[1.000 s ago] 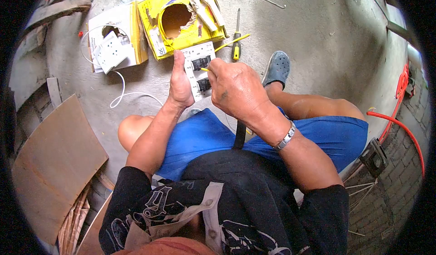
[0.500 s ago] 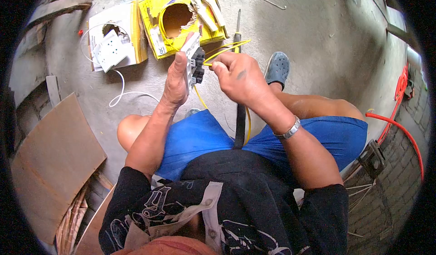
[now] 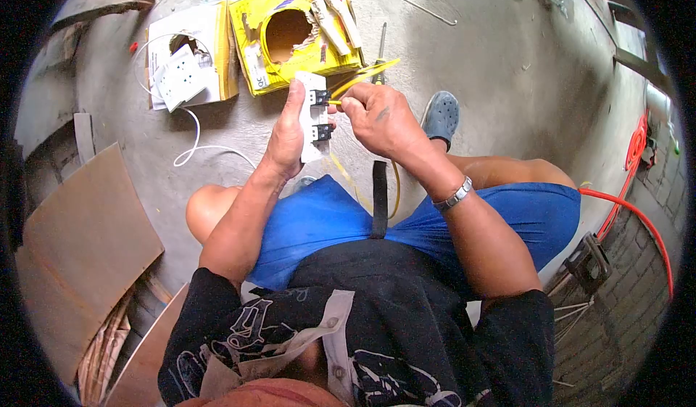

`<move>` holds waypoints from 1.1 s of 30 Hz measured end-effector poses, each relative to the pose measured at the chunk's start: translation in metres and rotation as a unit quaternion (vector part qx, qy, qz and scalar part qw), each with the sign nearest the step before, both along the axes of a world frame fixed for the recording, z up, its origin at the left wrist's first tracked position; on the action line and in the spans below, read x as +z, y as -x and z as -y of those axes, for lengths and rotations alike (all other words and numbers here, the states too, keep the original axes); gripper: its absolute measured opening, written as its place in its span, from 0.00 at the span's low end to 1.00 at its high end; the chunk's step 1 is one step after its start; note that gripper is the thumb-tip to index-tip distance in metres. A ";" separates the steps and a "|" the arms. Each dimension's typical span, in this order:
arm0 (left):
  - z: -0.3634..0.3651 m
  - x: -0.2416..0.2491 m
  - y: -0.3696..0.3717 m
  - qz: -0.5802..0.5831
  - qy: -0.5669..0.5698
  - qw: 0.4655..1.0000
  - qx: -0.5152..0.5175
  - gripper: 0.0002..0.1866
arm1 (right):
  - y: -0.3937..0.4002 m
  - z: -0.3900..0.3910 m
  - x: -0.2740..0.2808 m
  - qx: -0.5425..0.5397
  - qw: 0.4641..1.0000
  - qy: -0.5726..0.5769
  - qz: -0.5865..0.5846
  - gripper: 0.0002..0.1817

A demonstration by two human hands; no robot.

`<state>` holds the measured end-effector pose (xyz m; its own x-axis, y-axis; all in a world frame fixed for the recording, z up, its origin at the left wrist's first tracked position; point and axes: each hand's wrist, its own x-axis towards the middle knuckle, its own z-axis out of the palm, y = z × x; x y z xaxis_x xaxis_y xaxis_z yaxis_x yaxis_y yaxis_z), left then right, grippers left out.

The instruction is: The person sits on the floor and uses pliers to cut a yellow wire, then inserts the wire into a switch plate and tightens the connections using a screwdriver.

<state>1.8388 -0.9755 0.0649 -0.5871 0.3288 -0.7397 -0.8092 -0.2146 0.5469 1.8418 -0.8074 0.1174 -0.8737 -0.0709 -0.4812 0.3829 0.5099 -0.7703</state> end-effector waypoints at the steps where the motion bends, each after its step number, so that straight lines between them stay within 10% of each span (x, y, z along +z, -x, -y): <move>1: 0.000 0.000 0.000 -0.001 0.000 1.000 0.002 0.36 | 0.000 0.000 -0.001 -0.016 0.999 0.031 0.030 0.12; 5: 0.000 -0.002 -0.001 -0.031 0.019 0.999 0.006 0.34 | 0.005 0.005 0.012 -0.116 0.967 0.145 0.174 0.12; 9: 0.003 -0.011 -0.005 -0.197 0.090 0.976 -0.021 0.33 | -0.003 0.005 -0.011 -0.058 0.994 0.081 0.040 0.11; 16: 0.012 -0.004 0.003 -0.036 -0.057 0.998 -0.012 0.34 | 0.002 0.006 -0.001 0.000 0.999 0.036 -0.028 0.09; 30: 0.059 0.008 0.067 -0.176 0.029 0.964 0.199 0.31 | -0.016 -0.015 -0.085 0.068 0.994 -0.051 0.063 0.13; 33: 0.058 0.010 0.064 -0.182 0.004 0.961 0.208 0.31 | -0.007 -0.035 -0.114 -0.153 0.979 0.112 0.081 0.18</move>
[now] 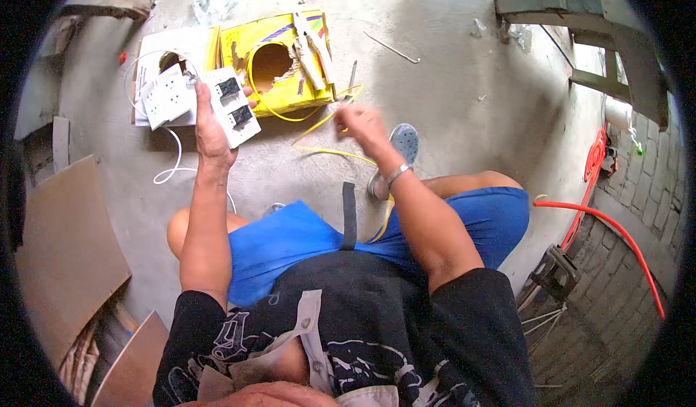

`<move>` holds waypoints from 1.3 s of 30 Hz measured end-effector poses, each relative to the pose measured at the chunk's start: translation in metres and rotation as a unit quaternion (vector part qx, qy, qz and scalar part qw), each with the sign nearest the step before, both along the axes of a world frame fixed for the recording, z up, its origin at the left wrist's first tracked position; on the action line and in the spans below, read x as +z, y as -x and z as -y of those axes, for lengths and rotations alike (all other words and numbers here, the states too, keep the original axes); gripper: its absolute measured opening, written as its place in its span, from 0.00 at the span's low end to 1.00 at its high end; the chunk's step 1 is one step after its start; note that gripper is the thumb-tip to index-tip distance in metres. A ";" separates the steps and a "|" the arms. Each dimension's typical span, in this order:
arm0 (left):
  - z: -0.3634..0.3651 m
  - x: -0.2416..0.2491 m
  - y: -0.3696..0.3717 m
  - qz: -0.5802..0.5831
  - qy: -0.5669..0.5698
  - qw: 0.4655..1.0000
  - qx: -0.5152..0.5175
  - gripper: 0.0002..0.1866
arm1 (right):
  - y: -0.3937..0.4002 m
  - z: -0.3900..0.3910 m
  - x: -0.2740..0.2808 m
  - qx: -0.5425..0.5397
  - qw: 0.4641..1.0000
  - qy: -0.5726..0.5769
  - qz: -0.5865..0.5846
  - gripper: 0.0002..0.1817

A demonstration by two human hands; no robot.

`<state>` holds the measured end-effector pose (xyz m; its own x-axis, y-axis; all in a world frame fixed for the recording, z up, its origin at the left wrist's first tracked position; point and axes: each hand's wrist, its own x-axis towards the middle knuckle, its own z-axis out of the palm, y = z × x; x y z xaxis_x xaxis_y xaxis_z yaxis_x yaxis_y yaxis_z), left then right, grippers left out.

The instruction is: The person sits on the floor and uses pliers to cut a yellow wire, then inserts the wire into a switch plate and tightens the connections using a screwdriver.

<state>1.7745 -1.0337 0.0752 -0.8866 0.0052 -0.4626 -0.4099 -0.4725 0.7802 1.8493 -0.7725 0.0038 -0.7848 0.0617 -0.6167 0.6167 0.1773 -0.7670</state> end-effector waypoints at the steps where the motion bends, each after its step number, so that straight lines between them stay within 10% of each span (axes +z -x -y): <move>1: 0.002 -0.003 0.000 0.003 -0.009 1.000 -0.001 0.32 | 0.005 -0.013 -0.008 -0.025 0.999 -0.018 -0.030 0.16; 3: 0.003 -0.003 0.000 0.013 -0.052 0.999 0.009 0.33 | 0.019 -0.031 -0.040 -0.173 0.979 -0.062 0.088 0.14; 5: 0.005 -0.005 0.000 0.029 -0.082 0.996 0.015 0.34 | 0.018 -0.045 -0.074 0.131 0.903 -0.408 0.033 0.20; 9: 0.007 -0.003 -0.004 0.046 -0.102 0.993 0.035 0.36 | -0.005 -0.028 -0.125 0.219 0.896 -0.382 0.052 0.34; 17: 0.009 -0.004 -0.011 0.023 -0.087 0.996 0.010 0.32 | -0.008 -0.021 -0.141 0.187 0.900 -0.392 0.043 0.28; 22: 0.001 0.009 -0.010 -0.249 0.434 0.864 -0.055 0.40 | 0.009 -0.090 -0.113 0.109 0.905 -0.392 0.126 0.27; 29: 0.001 0.021 -0.012 -0.305 0.546 0.779 -0.049 0.44 | 0.048 -0.164 -0.067 -0.026 0.933 -0.359 0.023 0.16; 34: 0.007 0.006 -0.011 -0.217 0.412 0.882 -0.074 0.35 | 0.100 -0.112 0.077 0.029 0.949 -0.300 -0.088 0.19; 36: 0.014 -0.011 -0.004 -0.070 0.061 0.995 -0.039 0.28 | 0.105 -0.065 0.150 0.111 0.921 -0.342 -0.151 0.19; 39: 0.015 0.005 0.002 -0.008 -0.126 0.992 -0.009 0.30 | 0.087 -0.017 0.229 0.161 0.920 -0.283 -0.216 0.21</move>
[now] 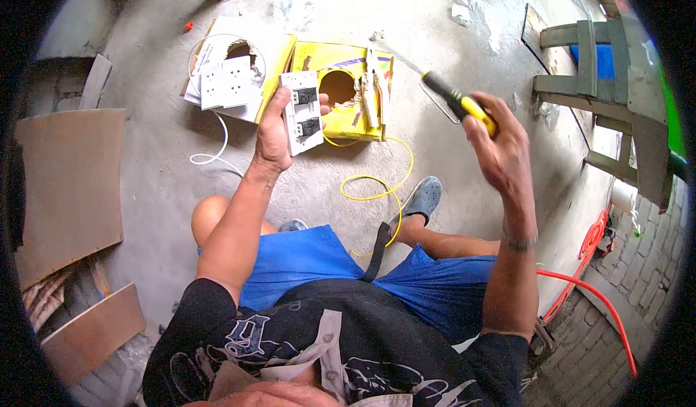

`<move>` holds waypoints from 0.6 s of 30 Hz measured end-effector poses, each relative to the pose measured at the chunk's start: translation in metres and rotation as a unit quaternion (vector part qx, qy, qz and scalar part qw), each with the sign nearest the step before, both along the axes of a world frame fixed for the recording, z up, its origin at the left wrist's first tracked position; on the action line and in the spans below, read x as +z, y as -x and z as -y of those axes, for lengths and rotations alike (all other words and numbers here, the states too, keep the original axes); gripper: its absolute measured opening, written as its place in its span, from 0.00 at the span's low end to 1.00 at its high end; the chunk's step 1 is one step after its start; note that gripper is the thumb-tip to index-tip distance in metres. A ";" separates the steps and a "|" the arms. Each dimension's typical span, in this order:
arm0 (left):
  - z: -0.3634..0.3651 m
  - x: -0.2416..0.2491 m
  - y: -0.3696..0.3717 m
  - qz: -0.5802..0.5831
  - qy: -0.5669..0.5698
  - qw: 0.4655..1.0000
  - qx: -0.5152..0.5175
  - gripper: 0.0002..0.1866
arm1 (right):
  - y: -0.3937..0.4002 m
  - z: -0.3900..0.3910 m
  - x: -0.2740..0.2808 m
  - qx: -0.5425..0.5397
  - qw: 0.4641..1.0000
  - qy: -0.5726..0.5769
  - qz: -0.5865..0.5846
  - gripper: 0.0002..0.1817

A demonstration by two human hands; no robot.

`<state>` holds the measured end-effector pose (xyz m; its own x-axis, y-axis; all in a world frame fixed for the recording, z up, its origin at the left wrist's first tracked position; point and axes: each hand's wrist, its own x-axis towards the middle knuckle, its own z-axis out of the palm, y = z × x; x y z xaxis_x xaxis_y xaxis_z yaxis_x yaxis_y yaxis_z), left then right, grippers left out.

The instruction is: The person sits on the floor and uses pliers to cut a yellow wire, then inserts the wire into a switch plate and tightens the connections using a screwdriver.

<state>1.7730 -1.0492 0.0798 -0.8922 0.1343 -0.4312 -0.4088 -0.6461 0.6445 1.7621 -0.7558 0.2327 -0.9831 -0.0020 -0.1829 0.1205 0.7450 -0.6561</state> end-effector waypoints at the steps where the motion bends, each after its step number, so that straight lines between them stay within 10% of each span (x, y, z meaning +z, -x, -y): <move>1: 0.001 0.000 0.001 0.000 0.001 1.000 0.002 0.30 | -0.010 0.012 0.016 0.007 0.999 0.046 -0.014 0.21; 18: -0.006 0.013 0.001 0.019 -0.144 0.988 -0.053 0.39 | -0.040 0.046 0.035 0.070 0.992 0.090 -0.054 0.19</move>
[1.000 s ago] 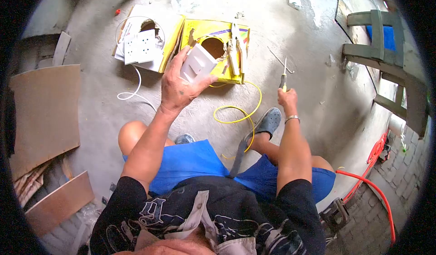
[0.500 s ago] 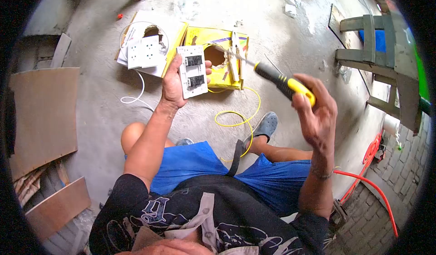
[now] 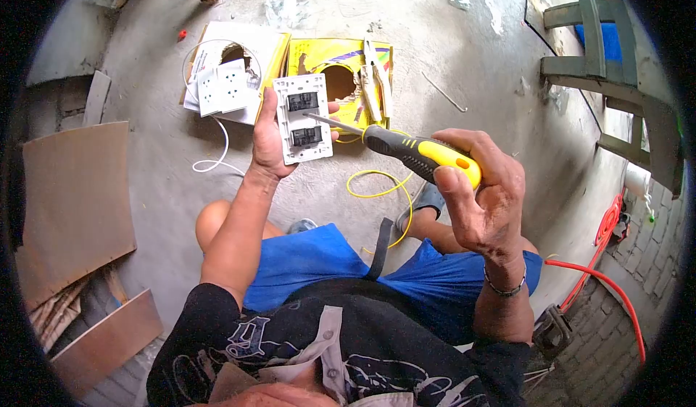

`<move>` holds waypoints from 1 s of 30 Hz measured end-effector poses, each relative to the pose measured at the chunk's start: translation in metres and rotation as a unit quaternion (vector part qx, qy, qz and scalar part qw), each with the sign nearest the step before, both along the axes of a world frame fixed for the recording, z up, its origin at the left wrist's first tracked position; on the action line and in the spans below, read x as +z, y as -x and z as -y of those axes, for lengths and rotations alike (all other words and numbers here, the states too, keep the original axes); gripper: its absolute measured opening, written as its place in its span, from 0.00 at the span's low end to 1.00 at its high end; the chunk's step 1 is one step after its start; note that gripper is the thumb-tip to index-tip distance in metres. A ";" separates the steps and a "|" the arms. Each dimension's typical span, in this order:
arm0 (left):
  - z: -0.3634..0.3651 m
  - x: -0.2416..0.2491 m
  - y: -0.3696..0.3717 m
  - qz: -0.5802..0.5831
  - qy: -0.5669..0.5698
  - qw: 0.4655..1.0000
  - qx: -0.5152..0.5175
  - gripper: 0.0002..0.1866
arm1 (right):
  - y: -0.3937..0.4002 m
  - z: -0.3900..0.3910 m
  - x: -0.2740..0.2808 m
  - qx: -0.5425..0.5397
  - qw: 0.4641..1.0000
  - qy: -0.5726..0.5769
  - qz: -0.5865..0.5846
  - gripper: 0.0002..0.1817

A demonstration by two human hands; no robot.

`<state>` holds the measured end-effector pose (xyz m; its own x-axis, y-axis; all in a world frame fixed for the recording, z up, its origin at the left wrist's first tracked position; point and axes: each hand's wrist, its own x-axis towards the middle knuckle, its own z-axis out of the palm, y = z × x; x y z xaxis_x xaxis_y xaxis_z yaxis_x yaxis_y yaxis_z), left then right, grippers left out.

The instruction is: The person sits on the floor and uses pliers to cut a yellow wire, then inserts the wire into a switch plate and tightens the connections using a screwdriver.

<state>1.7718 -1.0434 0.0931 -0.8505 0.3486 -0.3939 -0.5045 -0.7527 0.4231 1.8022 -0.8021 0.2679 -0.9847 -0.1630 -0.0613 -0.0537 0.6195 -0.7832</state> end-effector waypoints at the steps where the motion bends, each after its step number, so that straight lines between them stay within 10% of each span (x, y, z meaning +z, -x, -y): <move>1: 0.000 0.000 0.000 -0.004 0.001 1.000 -0.003 0.39 | -0.001 -0.001 0.000 0.002 1.000 -0.004 -0.002 0.19; 6: -0.003 -0.004 -0.005 0.013 -0.012 1.000 -0.010 0.39 | -0.003 -0.003 0.000 -0.004 1.000 -0.012 0.005 0.20; 18: -0.013 -0.022 -0.014 -0.046 0.407 0.912 0.017 0.36 | -0.005 0.000 -0.004 0.022 0.999 -0.032 -0.031 0.19; 30: -0.018 -0.024 -0.018 -0.079 0.464 0.882 -0.008 0.42 | -0.005 0.005 -0.009 0.036 0.994 -0.094 -0.041 0.15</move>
